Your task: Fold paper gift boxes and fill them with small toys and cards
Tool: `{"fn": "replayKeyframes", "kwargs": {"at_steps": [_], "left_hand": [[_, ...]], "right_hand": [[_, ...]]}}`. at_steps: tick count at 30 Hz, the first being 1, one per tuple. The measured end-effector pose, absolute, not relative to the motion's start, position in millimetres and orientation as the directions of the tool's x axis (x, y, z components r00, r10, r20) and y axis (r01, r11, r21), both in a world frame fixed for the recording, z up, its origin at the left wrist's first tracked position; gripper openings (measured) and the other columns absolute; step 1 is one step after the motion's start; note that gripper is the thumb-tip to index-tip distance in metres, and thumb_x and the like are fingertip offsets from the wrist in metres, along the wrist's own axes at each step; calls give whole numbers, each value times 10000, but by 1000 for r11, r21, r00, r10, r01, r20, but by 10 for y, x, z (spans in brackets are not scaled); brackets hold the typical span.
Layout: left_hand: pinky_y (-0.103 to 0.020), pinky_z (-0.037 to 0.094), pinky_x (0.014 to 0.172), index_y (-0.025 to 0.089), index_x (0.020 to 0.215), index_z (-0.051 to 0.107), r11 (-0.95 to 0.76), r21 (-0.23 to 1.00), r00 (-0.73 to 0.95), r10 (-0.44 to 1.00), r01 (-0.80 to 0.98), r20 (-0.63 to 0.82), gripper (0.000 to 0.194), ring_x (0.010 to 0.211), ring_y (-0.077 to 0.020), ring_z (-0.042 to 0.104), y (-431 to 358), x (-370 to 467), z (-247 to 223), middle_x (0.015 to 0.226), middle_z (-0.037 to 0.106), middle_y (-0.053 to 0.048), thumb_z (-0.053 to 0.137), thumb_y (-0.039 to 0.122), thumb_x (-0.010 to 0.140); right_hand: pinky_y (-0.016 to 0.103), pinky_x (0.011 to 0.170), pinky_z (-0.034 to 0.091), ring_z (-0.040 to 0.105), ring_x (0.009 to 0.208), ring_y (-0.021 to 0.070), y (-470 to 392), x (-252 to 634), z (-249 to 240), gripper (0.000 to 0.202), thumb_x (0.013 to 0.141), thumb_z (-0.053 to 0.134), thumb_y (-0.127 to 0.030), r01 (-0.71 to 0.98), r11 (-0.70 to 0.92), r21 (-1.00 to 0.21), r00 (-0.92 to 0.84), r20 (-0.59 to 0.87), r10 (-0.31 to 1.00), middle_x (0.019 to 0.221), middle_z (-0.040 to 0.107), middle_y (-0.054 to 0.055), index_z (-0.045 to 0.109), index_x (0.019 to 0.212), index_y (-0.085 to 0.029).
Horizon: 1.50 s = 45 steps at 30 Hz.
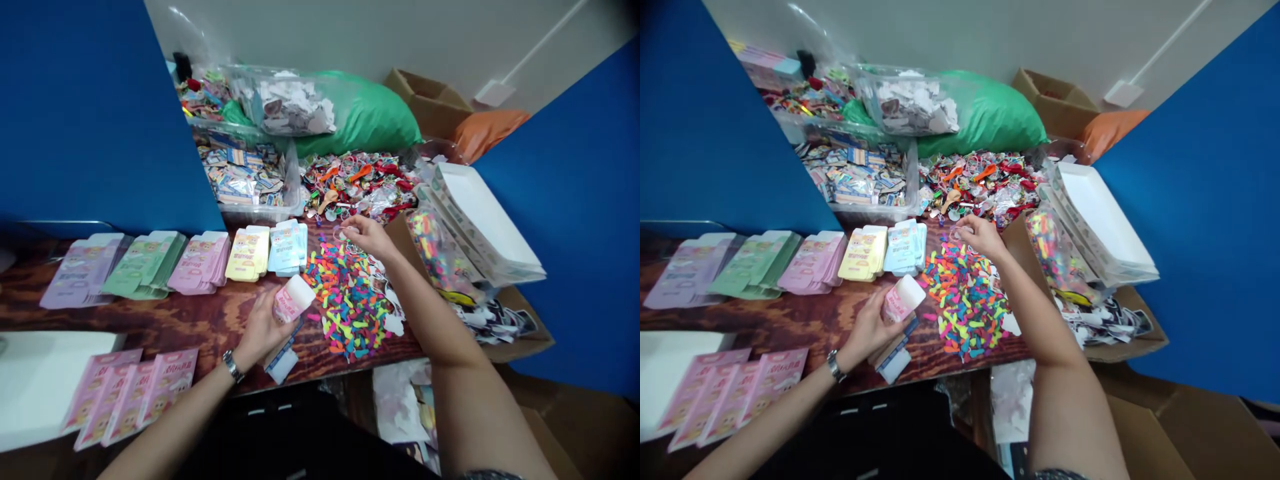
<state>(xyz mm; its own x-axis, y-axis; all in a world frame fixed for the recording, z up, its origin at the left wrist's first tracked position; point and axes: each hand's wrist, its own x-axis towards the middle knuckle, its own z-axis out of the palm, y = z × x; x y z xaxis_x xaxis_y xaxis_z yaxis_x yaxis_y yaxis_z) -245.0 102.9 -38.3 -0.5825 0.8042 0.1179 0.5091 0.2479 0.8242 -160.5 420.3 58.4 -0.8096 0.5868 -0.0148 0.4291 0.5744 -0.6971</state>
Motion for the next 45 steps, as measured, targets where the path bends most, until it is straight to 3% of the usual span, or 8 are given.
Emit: {"fn": "replayKeyframes", "kwargs": {"at_steps": [6, 11, 15, 24, 30, 36, 41, 45], "left_hand": [[-400, 485, 896, 170, 1226, 533, 260, 850, -636, 764, 458, 109, 610, 1011, -251, 587, 999, -2489, -344, 1116, 614, -78, 779, 380, 710], [-421, 473, 959, 162, 1302, 483, 226, 873, -632, 767, 432, 114, 695, 1101, -268, 573, 861, -2474, -324, 1216, 584, -112, 778, 350, 701], [-439, 457, 1008, 164, 1343, 446, 200, 872, -628, 764, 446, 146, 721, 1155, -270, 555, 749, -2453, -313, 1269, 558, -123, 756, 416, 742], [-418, 349, 1152, 197, 1546, 74, 104, 836, -568, 778, 539, 270, 996, 1423, -280, 339, 588, -2468, -89, 1566, 251, -176, 708, 441, 818], [-397, 381, 1134, 216, 1551, 82, 16, 772, -429, 839, 635, 336, 970, 1403, -283, 375, 528, -2442, -94, 1548, 300, -164, 704, 406, 831], [-413, 427, 1082, 209, 1541, 96, 76, 764, -475, 821, 641, 318, 988, 1352, -299, 431, 452, -2469, -88, 1500, 360, -173, 718, 452, 813], [-364, 492, 961, 212, 1384, 344, 58, 690, -455, 791, 722, 410, 680, 1154, -241, 561, 456, -2457, -75, 1262, 539, -121, 700, 386, 832], [-371, 488, 976, 197, 1415, 281, 73, 667, -468, 769, 741, 436, 735, 1183, -253, 559, 436, -2424, -78, 1302, 516, -143, 695, 356, 828]], "right_hand": [[163, 577, 311, 450, 629, 59, 3300, -1586, 935, 393, 867, 608, -427, 206, 606, -769, -952, -16, 304, 784, 579, 12, 595, 1103, -113], [172, 646, 369, 533, 702, 82, 2750, -1643, 820, 208, 907, 561, -280, 94, 756, -647, -994, -23, 105, 804, 617, 11, 625, 1051, -144], [218, 750, 471, 583, 807, 105, 2544, -1620, 784, 232, 912, 557, -230, -57, 829, -556, -993, 115, 9, 1044, 627, 62, 609, 1126, -158], [269, 910, 509, 579, 1080, 148, 2351, -1356, 714, 183, 968, 515, -230, -159, 842, -515, -922, 383, 60, 1139, 577, 96, 661, 1060, -169], [243, 804, 504, 593, 923, 124, 2185, -1366, 541, 238, 992, 493, -284, -77, 825, -560, -945, 306, 119, 1002, 603, 71, 675, 1103, -178], [250, 861, 528, 608, 1027, 138, 2200, -1334, 629, 269, 983, 499, -286, -67, 776, -627, -929, 324, 181, 1141, 616, 75, 616, 1203, -185], [262, 880, 547, 645, 1000, 141, 2064, -1309, 530, 340, 964, 528, -266, -10, 782, -623, -896, 352, 269, 1176, 637, 60, 551, 1299, -206], [288, 962, 528, 622, 1098, 144, 1971, -1313, 489, 264, 978, 494, -238, -72, 744, -664, -881, 392, 264, 1182, 641, 45, 618, 1211, -218]]}}
